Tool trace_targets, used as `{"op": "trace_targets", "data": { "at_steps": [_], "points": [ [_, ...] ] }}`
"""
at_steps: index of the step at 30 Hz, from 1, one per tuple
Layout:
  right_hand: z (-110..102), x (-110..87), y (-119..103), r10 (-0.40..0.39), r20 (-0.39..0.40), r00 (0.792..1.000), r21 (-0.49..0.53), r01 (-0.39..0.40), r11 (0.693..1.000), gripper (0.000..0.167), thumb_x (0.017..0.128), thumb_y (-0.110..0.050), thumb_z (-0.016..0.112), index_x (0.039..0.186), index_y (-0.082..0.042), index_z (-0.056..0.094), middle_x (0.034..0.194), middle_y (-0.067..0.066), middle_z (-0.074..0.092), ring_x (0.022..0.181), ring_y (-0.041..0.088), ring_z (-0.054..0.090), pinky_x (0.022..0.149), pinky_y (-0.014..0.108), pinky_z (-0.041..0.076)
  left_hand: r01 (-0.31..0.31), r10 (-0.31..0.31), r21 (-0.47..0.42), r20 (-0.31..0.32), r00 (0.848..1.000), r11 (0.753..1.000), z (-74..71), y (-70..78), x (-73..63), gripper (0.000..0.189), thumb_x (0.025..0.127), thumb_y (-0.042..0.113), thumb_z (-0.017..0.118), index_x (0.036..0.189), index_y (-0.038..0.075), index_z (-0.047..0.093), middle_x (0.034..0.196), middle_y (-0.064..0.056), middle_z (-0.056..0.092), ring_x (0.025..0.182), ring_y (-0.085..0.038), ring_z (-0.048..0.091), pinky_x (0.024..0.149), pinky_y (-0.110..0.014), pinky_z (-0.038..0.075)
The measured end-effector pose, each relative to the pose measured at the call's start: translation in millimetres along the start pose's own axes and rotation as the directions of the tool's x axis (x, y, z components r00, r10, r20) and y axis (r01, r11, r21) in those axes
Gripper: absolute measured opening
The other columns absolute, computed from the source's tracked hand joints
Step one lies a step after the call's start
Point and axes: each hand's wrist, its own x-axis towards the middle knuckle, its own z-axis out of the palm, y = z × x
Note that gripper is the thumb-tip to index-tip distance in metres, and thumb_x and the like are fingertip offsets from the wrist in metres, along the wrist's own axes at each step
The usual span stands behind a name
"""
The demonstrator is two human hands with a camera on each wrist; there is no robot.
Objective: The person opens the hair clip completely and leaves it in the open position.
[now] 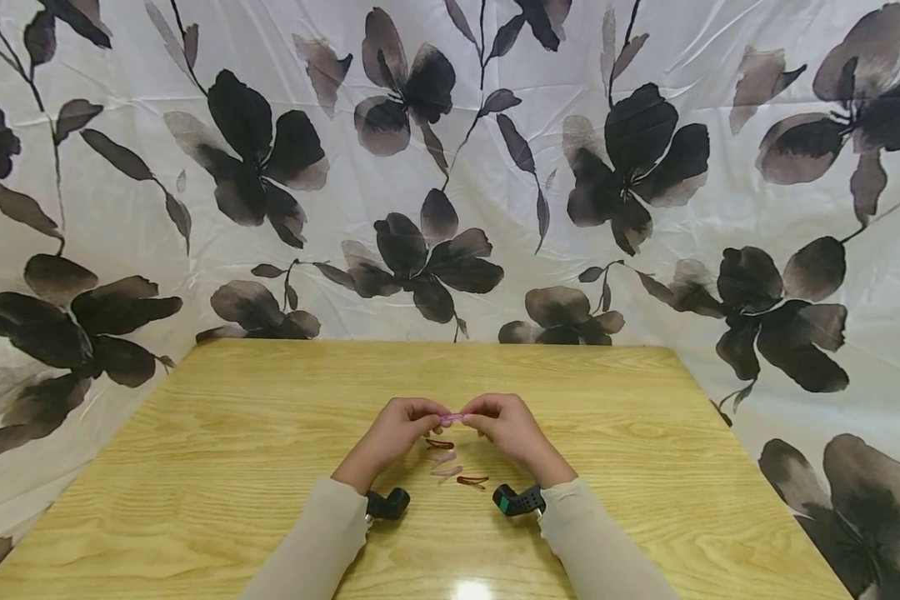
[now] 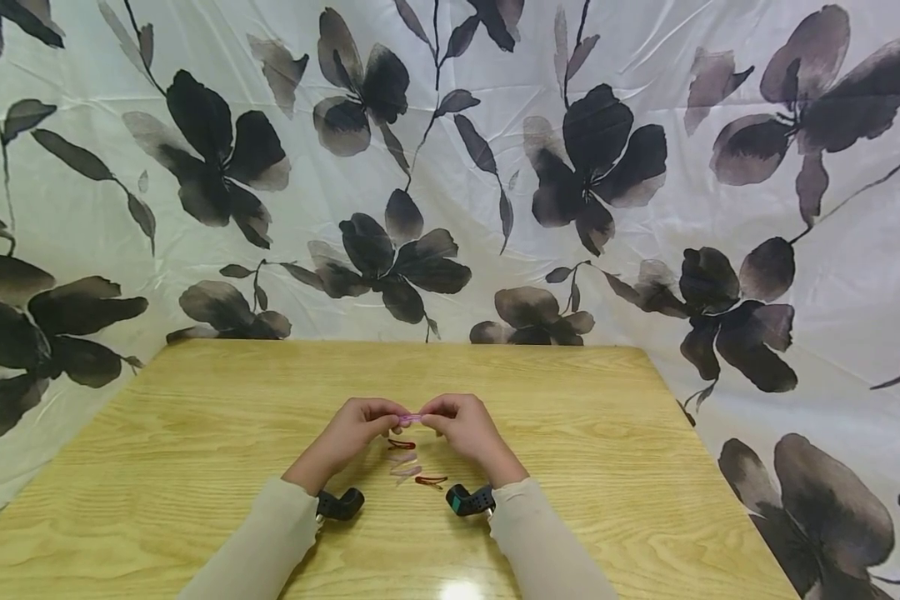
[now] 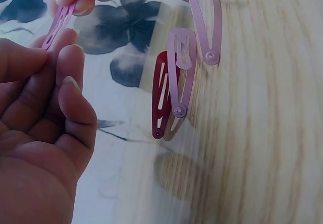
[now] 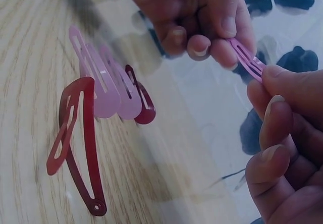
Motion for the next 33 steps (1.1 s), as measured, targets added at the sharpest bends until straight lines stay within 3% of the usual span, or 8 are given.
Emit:
{"op": "trace_targets", "data": {
  "at_steps": [10, 18, 24, 29, 33],
  "points": [
    [0.1, -1.5, 0.3, -0.019, -0.004, 1.000, 0.006, 0.019, 1.000, 0.012, 0.092, -0.020, 0.066, 0.097, -0.011, 0.073, 0.088, 0.022, 0.067, 0.067, 0.022, 0.056, 0.056, 0.026, 0.044, -0.034, 0.034, -0.010, 0.002, 0.999, 0.999, 1.0, 0.0, -1.1, 0.017, 0.096, 0.011, 0.058, 0.103, 0.007, 0.073, 0.097, -0.006, 0.071, 0.085, -0.016, 0.063, 0.081, -0.039, 0.053],
    [0.7, -0.3, 2.5, -0.040, -0.020, 0.999, 0.019, 0.041, 0.999, 0.009, 0.092, -0.015, 0.067, 0.094, -0.010, 0.073, 0.074, 0.008, 0.066, 0.054, 0.012, 0.046, 0.049, 0.023, 0.037, -0.039, 0.039, -0.010, 0.010, 0.999, 0.999, 0.7, -0.3, -0.8, 0.017, 0.097, 0.011, 0.058, 0.104, 0.008, 0.073, 0.098, -0.006, 0.071, 0.085, -0.016, 0.063, 0.081, -0.039, 0.053],
    [0.7, 0.4, 2.9, -0.038, -0.012, 0.999, 0.026, 0.038, 0.999, 0.008, 0.092, -0.014, 0.066, 0.093, -0.010, 0.072, 0.072, 0.003, 0.066, 0.054, 0.012, 0.049, 0.049, 0.024, 0.040, -0.041, 0.041, -0.012, 0.009, 0.999, 0.999, 1.3, -1.2, -0.8, 0.017, 0.096, 0.012, 0.058, 0.104, 0.008, 0.073, 0.101, -0.006, 0.071, 0.087, -0.016, 0.063, 0.082, -0.039, 0.053],
    [-0.3, 0.9, 4.2, -0.054, 0.007, 0.998, 0.044, 0.054, 0.998, 0.009, 0.092, -0.013, 0.066, 0.095, -0.007, 0.072, 0.074, 0.007, 0.067, 0.061, 0.026, 0.059, 0.057, 0.038, 0.052, -0.037, 0.037, -0.014, 0.009, 0.999, 0.999, 1.4, -1.1, -0.9, 0.017, 0.097, 0.011, 0.058, 0.103, 0.008, 0.073, 0.100, -0.006, 0.071, 0.086, -0.016, 0.064, 0.083, -0.042, 0.053],
    [-0.5, -0.9, 1.0, -0.060, 0.019, 0.998, 0.070, 0.058, 0.996, 0.012, 0.092, -0.012, 0.065, 0.096, -0.003, 0.071, 0.078, 0.014, 0.068, 0.067, 0.033, 0.062, 0.065, 0.049, 0.054, -0.036, 0.036, -0.006, 0.006, 0.999, 0.999, 1.1, -1.2, -1.0, 0.017, 0.096, 0.011, 0.058, 0.103, 0.009, 0.073, 0.101, -0.006, 0.071, 0.087, -0.015, 0.064, 0.083, -0.040, 0.053]
  ]
}}
